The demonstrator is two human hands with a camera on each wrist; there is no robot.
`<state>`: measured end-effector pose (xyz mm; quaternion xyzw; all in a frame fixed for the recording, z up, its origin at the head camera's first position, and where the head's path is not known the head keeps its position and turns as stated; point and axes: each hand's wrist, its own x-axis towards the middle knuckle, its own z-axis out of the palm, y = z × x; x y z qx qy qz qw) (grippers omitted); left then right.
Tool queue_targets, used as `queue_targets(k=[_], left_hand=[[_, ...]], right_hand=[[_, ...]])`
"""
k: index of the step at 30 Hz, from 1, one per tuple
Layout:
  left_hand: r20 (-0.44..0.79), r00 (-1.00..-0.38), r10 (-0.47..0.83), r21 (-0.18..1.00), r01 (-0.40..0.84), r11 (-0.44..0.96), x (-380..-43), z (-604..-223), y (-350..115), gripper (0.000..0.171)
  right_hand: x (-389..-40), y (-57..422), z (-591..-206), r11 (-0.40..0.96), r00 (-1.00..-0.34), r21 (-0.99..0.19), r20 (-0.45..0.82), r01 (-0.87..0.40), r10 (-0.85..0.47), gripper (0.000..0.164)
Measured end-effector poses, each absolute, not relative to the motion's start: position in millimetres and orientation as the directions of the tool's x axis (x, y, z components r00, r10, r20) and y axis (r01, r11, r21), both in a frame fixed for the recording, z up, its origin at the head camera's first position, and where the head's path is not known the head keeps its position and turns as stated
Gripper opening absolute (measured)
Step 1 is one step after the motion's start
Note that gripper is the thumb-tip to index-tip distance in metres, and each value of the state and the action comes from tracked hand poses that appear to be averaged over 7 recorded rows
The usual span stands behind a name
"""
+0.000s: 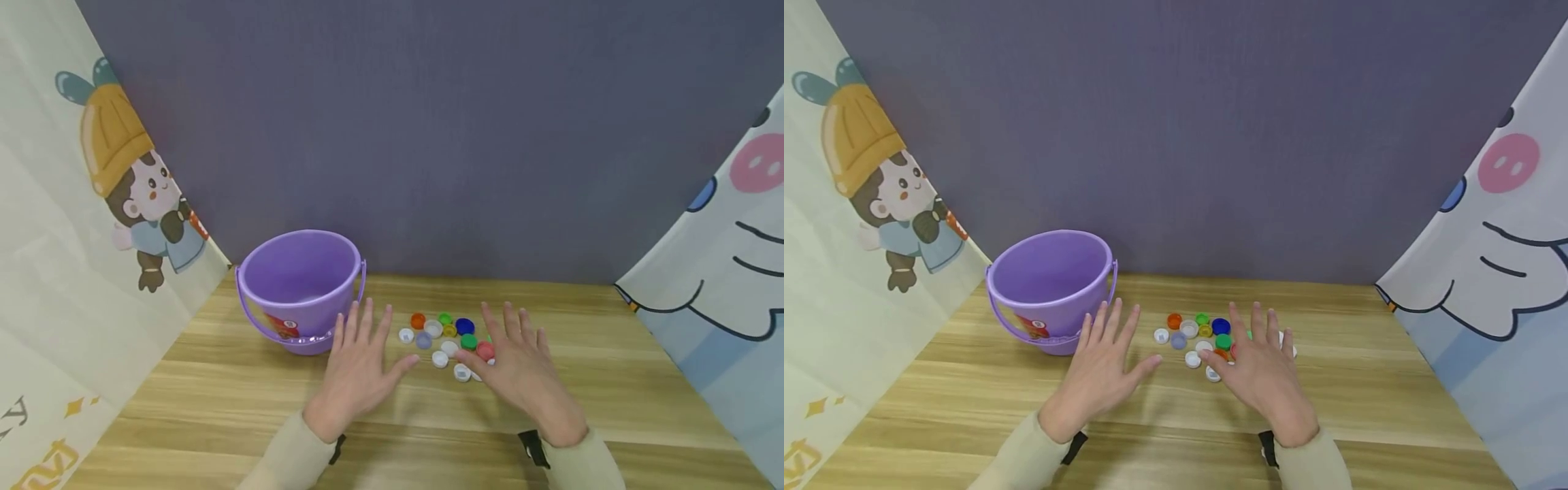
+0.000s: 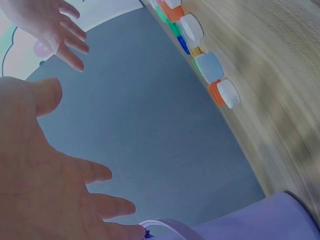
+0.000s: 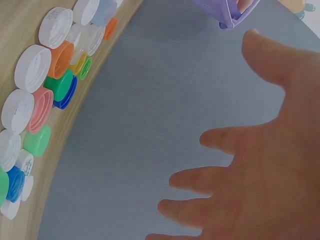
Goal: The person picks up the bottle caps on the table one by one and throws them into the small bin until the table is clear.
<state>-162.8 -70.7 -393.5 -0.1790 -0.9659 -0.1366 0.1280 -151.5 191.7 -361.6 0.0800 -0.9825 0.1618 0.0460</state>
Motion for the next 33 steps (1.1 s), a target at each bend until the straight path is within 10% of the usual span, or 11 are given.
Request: queue_targets(k=[13, 23, 33], left_hand=[[0.393, -0.859, 0.327, 0.155, 0.413, 0.898, -158.3, -382.6, -67.0, 0.087], [0.762, -0.599, 0.247, 0.148, 0.532, 0.834, -171.6, -367.4, -83.2, 0.072], [0.849, -0.487, 0.204, 0.099, 0.526, 0.845, -195.1, -365.6, -112.7, 0.057]], right_hand=[[-154.7, 196.9, -365.8, 0.933, -0.986, -0.321, 0.095, -0.161, -0.138, 0.103], [-157.2, 202.0, -367.9, 0.929, -0.986, -0.331, 0.089, -0.165, -0.144, 0.103], [-164.0, 208.4, -373.3, 0.917, -0.981, -0.352, 0.108, -0.189, -0.161, 0.097]])
